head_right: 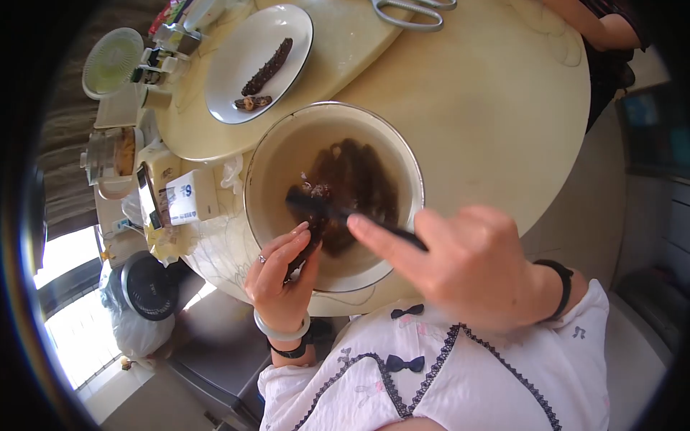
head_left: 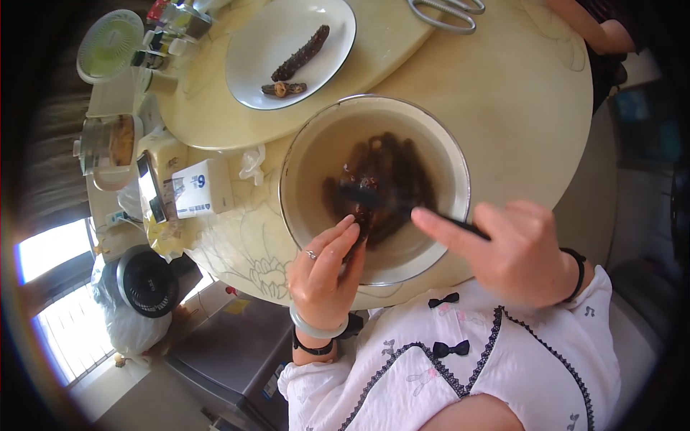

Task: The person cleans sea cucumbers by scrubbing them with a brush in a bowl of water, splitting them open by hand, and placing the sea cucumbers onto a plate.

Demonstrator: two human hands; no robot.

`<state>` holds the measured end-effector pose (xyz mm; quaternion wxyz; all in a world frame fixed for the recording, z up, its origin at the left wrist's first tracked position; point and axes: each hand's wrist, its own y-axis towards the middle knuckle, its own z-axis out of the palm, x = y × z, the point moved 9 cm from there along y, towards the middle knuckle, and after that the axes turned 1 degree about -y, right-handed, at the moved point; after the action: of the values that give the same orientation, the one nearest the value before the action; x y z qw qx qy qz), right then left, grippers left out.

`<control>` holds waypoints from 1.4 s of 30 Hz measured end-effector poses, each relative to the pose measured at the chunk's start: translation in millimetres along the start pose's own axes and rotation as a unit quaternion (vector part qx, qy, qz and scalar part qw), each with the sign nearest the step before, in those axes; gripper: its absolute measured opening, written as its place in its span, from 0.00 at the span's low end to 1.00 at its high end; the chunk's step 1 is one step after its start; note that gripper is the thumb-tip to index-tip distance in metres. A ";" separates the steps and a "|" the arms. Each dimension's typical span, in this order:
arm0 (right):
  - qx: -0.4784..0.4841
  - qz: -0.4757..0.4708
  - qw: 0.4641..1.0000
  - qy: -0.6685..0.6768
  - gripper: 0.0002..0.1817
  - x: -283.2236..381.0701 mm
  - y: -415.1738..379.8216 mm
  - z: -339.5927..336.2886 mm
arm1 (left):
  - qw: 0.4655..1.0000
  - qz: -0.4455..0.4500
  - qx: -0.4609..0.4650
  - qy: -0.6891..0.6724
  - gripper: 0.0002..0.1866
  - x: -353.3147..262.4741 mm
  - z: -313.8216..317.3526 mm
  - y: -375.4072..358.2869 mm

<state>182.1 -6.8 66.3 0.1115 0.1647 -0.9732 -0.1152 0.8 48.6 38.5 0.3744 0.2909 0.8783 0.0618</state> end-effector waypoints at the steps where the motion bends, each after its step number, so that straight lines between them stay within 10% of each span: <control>1: 0.017 -0.002 1.000 0.010 0.32 8.3 -0.5 1.2 | 1.000 0.006 -0.002 0.002 0.16 -1.2 0.9 0.2; 24: 0.094 0.082 0.990 0.073 0.32 -33.8 15.8 8.4 | 1.000 0.007 0.017 -0.025 0.15 8.6 2.3 11.8; 33: 0.043 0.116 0.985 0.118 0.32 -51.5 8.5 12.7 | 0.982 -0.132 0.036 -0.132 0.17 26.7 8.0 17.1; 40: 0.050 0.077 0.988 0.126 0.30 -52.2 23.0 -0.6 | 0.774 -0.347 0.110 -0.519 0.29 35.8 40.8 21.2; 42: 0.069 0.062 0.988 0.128 0.30 -50.2 26.0 2.9 | 0.539 -0.434 0.054 -0.720 0.30 36.1 60.7 8.4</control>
<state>220.0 35.1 61.4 0.2300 0.1249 -0.9650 -0.0187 26.9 69.0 -24.4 0.8453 -0.1596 0.3335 -0.3857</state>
